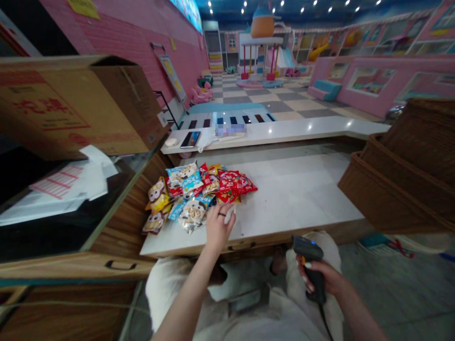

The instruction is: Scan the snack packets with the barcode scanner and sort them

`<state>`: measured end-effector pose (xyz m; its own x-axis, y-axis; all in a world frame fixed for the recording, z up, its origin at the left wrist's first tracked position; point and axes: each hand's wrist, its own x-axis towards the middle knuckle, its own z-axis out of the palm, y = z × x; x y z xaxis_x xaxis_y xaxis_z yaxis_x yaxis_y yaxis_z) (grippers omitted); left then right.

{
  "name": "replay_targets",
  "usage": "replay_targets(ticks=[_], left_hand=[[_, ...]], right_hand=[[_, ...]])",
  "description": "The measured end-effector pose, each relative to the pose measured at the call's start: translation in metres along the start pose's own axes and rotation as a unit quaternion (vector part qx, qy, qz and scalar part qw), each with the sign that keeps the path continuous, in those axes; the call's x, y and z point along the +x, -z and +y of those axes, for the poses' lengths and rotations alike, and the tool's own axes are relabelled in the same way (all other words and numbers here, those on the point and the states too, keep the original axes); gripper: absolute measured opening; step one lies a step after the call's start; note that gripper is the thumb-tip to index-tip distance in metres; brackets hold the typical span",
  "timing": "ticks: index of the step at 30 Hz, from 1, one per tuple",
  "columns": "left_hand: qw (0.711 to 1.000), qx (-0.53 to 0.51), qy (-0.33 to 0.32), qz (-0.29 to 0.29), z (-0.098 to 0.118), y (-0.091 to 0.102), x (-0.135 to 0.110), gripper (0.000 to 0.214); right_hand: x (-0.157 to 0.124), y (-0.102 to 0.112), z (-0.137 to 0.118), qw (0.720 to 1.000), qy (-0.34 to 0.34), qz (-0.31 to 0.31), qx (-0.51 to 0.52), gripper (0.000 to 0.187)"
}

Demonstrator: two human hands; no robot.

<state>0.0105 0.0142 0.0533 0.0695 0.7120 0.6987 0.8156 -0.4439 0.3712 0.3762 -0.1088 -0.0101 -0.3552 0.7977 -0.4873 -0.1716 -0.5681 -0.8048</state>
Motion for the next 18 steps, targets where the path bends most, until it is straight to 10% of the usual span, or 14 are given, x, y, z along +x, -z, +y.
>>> replay_targets(ticks=[8,18], left_hand=[[0.983,0.119,-0.010,-0.142,-0.009,-0.019,0.084,0.060],[0.973,0.087,-0.019,-0.213,-0.020,-0.029,0.097,0.049]], right_hand=[[-0.006,-0.075,-0.060,0.995,0.091,0.034,-0.024,0.051],[-0.016,-0.108,-0.089,0.988,0.129,0.001,-0.089,0.048]])
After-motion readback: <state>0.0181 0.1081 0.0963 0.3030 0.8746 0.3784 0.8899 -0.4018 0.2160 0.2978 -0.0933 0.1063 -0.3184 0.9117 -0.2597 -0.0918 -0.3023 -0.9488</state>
